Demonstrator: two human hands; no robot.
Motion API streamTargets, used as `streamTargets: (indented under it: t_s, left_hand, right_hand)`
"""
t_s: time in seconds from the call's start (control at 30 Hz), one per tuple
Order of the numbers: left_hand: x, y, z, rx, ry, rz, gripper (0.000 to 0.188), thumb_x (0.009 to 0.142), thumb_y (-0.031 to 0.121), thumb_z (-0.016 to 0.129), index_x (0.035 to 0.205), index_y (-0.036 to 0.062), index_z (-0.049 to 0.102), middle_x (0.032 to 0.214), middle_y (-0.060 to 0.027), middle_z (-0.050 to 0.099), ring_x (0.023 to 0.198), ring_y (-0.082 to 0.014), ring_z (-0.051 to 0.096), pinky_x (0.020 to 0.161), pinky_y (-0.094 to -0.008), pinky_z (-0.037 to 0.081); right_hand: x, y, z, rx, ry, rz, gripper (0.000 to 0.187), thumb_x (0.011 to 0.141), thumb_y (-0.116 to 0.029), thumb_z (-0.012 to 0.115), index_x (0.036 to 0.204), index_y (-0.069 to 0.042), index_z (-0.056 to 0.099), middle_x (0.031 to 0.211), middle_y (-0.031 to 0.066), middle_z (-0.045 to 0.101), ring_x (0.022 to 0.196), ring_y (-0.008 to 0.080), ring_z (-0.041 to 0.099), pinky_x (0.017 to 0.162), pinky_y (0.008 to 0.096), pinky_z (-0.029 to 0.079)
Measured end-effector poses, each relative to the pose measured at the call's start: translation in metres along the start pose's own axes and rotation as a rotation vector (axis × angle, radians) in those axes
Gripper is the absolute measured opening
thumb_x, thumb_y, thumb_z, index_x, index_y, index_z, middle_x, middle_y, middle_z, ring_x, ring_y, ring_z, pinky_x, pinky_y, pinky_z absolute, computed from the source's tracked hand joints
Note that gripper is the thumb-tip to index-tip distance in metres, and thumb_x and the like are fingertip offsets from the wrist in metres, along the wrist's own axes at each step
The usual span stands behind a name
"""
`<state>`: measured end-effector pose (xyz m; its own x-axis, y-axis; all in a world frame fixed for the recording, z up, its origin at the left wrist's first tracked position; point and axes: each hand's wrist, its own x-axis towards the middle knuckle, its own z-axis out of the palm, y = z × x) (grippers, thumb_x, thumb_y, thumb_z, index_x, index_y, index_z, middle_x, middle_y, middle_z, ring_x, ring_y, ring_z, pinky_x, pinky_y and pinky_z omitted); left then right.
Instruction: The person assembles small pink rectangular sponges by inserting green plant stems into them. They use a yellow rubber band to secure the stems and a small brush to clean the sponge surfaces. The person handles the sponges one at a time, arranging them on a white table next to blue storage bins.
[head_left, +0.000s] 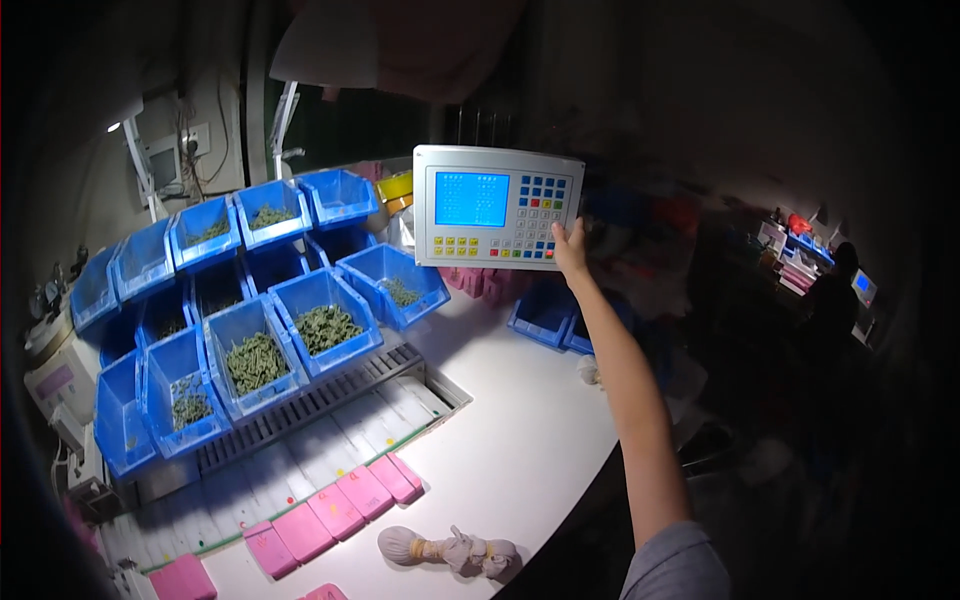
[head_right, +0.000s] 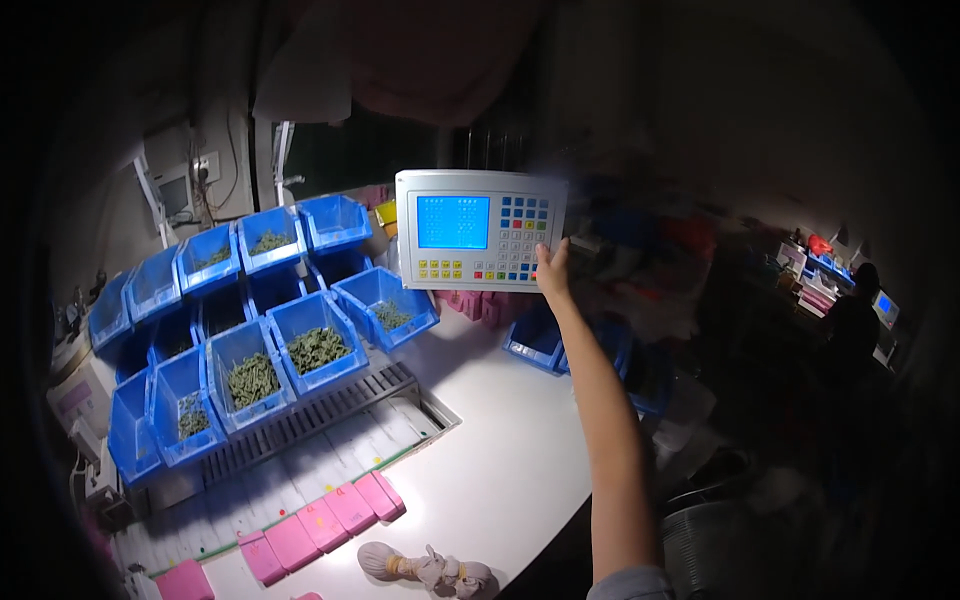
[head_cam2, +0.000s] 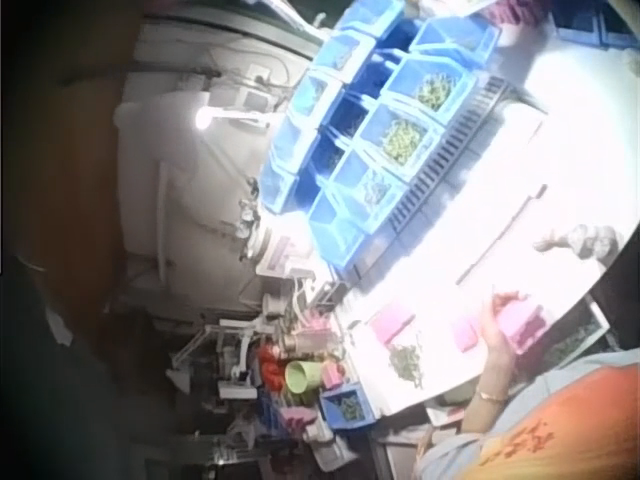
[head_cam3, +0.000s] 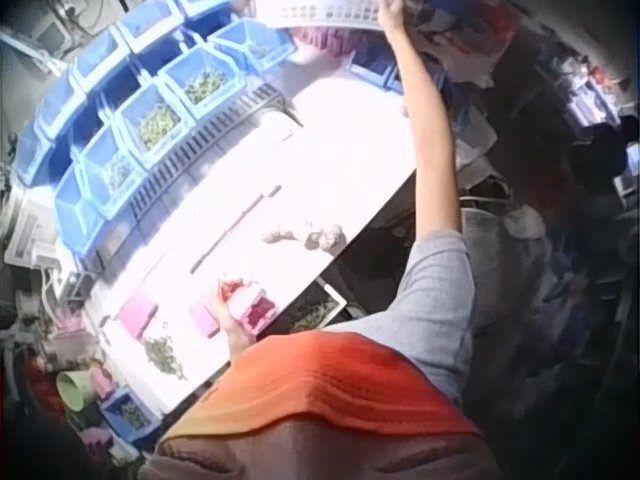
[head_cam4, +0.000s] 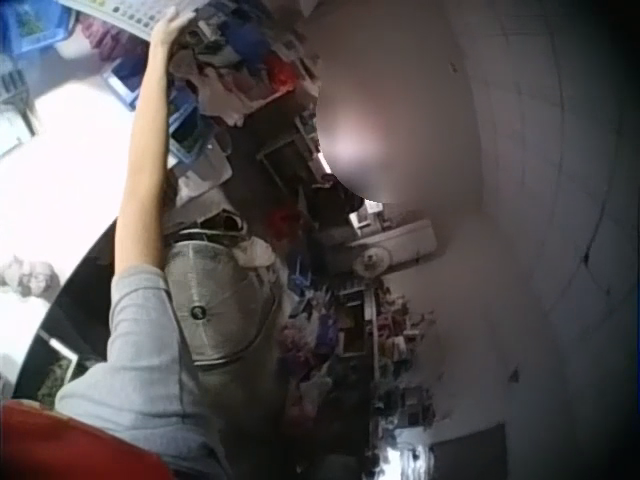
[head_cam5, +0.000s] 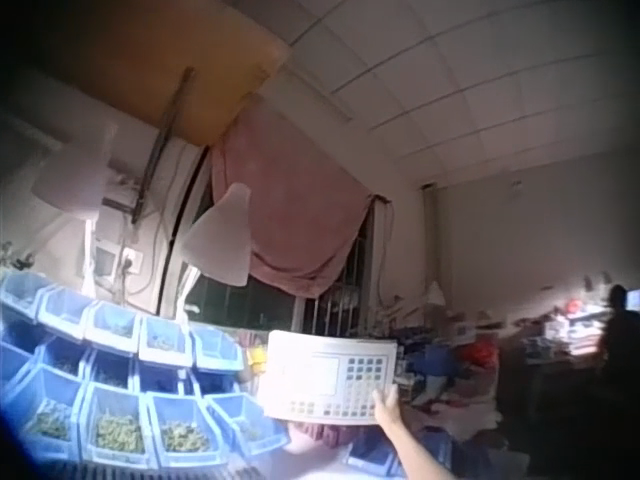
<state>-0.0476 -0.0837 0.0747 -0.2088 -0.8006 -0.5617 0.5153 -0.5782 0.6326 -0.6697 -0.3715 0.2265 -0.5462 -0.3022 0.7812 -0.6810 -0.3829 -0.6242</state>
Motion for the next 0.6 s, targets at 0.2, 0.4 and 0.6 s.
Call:
streamTargets:
  t_s: [0.2,0.4,0.6]
  left_hand:
    - [0.021,-0.006,-0.034,0.003,0.146,0.103,0.04,0.092,0.047,0.038,0.099,0.0094,0.05,0.078,-0.0118,0.063,0.058,-0.0253,0.062,0.043,-0.034,0.054]
    - [0.021,0.007,0.029,-0.176,-0.077,-0.029,0.081,0.083,0.073,0.027,0.109,-0.0007,0.049,0.094,-0.0142,0.06,0.087,-0.0251,0.061,0.07,-0.0363,0.053]
    - [-0.016,0.012,0.015,0.084,-0.155,0.139,0.075,0.089,0.065,0.02,0.109,0.0009,0.053,0.093,-0.0215,0.062,0.064,-0.0221,0.062,0.057,-0.0344,0.055]
  right_hand:
    - [-0.211,-0.197,0.048,-0.062,-0.246,-0.451,0.052,0.087,-0.013,0.054,0.129,0.001,0.025,0.116,0.0227,0.046,0.105,0.0322,0.049,0.089,0.0401,0.04]
    - [-0.422,-0.328,0.003,0.787,-1.304,-0.062,0.005,0.088,-0.004,0.049,0.09,-0.002,0.053,0.085,0.0128,0.052,0.08,0.0279,0.054,0.073,0.0332,0.044]
    - [-0.38,-0.319,-0.018,0.231,-1.245,-0.187,0.041,0.078,0.002,0.054,0.119,0.0,0.05,0.118,0.0174,0.053,0.105,0.0319,0.053,0.09,0.0376,0.042]
